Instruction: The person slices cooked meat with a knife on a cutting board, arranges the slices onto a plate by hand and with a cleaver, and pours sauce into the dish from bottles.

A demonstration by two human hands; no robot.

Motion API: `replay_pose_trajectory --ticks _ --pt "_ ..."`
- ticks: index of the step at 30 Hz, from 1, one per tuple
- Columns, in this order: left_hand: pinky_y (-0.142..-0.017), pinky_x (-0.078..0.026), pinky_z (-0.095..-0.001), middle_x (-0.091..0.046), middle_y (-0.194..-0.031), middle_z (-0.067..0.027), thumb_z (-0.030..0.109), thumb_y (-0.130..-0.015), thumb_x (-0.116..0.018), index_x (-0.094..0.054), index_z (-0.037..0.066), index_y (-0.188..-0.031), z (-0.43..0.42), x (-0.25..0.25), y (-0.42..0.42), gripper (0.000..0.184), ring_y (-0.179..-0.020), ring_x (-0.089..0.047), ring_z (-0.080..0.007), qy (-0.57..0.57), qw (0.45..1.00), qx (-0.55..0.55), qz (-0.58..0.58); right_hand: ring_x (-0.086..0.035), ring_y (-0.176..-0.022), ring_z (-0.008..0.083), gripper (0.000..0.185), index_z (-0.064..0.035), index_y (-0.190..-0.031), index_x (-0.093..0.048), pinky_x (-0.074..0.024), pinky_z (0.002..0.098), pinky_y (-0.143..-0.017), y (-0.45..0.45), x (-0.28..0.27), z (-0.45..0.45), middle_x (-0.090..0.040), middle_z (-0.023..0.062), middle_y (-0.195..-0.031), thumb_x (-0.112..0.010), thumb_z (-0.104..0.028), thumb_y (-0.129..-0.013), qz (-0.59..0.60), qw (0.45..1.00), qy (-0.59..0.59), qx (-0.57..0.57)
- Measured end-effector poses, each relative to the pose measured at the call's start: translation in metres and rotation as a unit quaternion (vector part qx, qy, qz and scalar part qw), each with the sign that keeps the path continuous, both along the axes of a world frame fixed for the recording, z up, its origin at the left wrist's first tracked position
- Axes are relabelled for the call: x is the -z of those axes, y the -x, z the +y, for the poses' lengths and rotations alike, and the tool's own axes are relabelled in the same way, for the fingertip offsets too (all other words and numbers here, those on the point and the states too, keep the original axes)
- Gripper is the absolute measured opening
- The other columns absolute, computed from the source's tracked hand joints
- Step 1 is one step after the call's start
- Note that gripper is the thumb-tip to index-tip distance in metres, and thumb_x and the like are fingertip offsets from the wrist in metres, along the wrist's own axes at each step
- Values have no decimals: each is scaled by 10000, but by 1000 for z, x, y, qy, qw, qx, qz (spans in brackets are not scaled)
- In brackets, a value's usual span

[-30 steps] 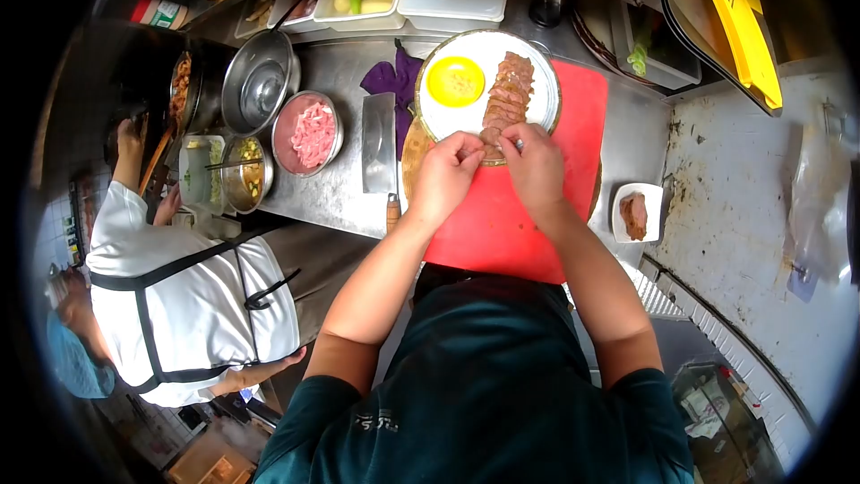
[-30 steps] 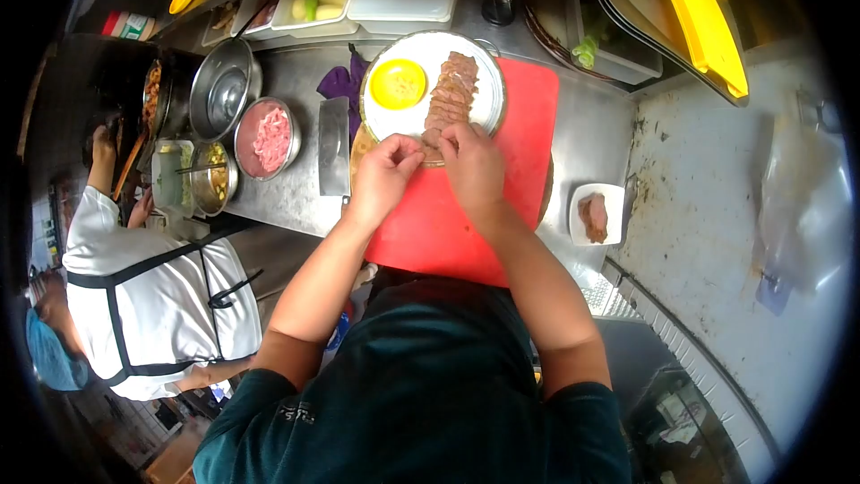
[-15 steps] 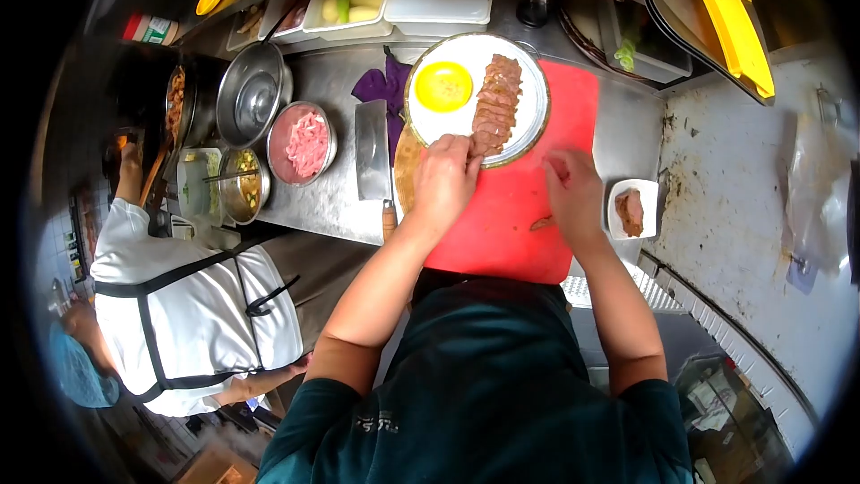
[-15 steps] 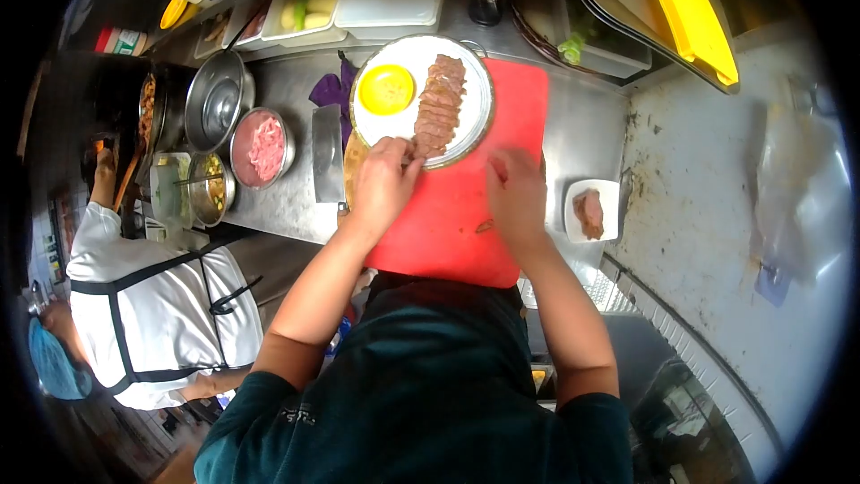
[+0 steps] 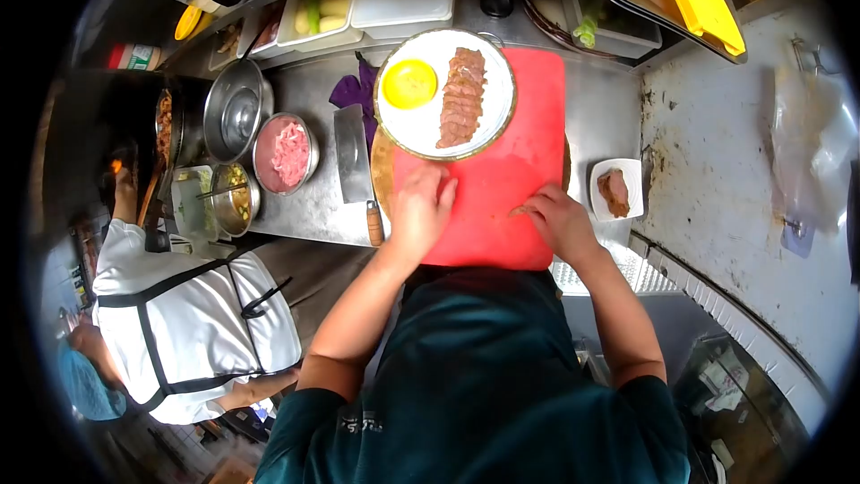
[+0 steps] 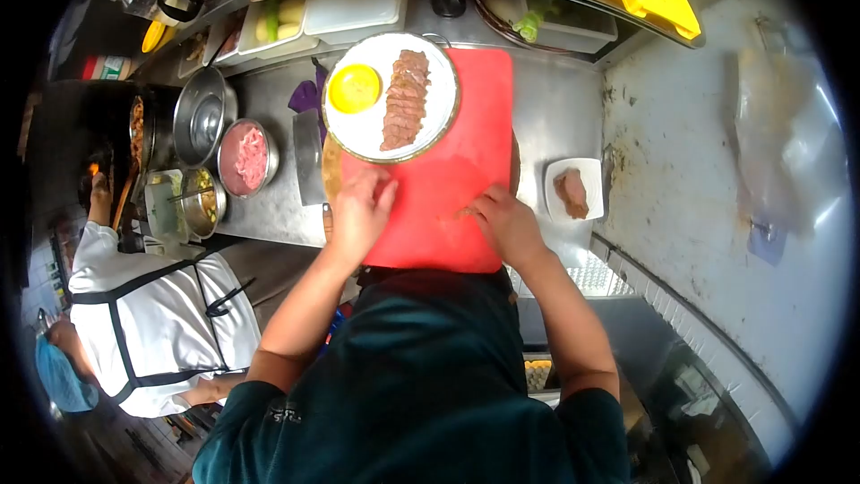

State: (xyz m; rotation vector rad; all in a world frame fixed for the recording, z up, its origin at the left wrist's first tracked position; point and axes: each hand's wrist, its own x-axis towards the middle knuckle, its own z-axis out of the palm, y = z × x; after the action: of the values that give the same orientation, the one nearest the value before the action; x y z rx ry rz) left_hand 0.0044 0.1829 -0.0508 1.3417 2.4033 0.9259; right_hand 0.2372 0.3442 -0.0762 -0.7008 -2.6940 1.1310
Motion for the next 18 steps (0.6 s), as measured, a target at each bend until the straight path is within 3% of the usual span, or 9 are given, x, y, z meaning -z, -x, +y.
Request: replay_pose_trajectory --ticks 7,10,13,18 --pt "-827 -590 -465 -720 -1014 -206 68 -922 -796 -728 -14 -1049 -20 10 -23 166 -935 -724 -407 9 993 -22 -115 -725 -947 346 140 -88 -1086 -791 -595 430 -831 14 -4 -5 -737 119 -1049 -751 -132 -960 66 996 62 20" --pt "-798 -593 -401 -720 -1001 -188 69 -929 -802 -732 -19 -1053 -19 6 -21 167 -924 -742 -343 10 989 -48 -142 -732 -926 329 159 -56 -1102 -786 -594 411 -821 25 -16 -5 -736 131 -1050 -763 -107 -952 89 989 109 42" --pt "-770 -583 -328 -747 -1017 -135 77 -976 -789 -722 -20 -1109 -16 -2 -21 178 -896 -741 -222 -2 976 -38 -216 -736 -918 305 157 -32 -1104 -774 -593 388 -807 35 -21 -9 -730 135 -1029 -766 -62 -950 75 983 155 61" --pt "-733 -550 -265 -747 -1035 -37 29 -1047 -712 -699 5 -1200 -7 18 -31 155 -859 -682 -110 -76 850 -61 -518 -741 -895 272 168 -9 -1109 -758 -607 361 -780 47 -16 -23 -719 138 -1054 -768 -4 -942 116 975 173 81"
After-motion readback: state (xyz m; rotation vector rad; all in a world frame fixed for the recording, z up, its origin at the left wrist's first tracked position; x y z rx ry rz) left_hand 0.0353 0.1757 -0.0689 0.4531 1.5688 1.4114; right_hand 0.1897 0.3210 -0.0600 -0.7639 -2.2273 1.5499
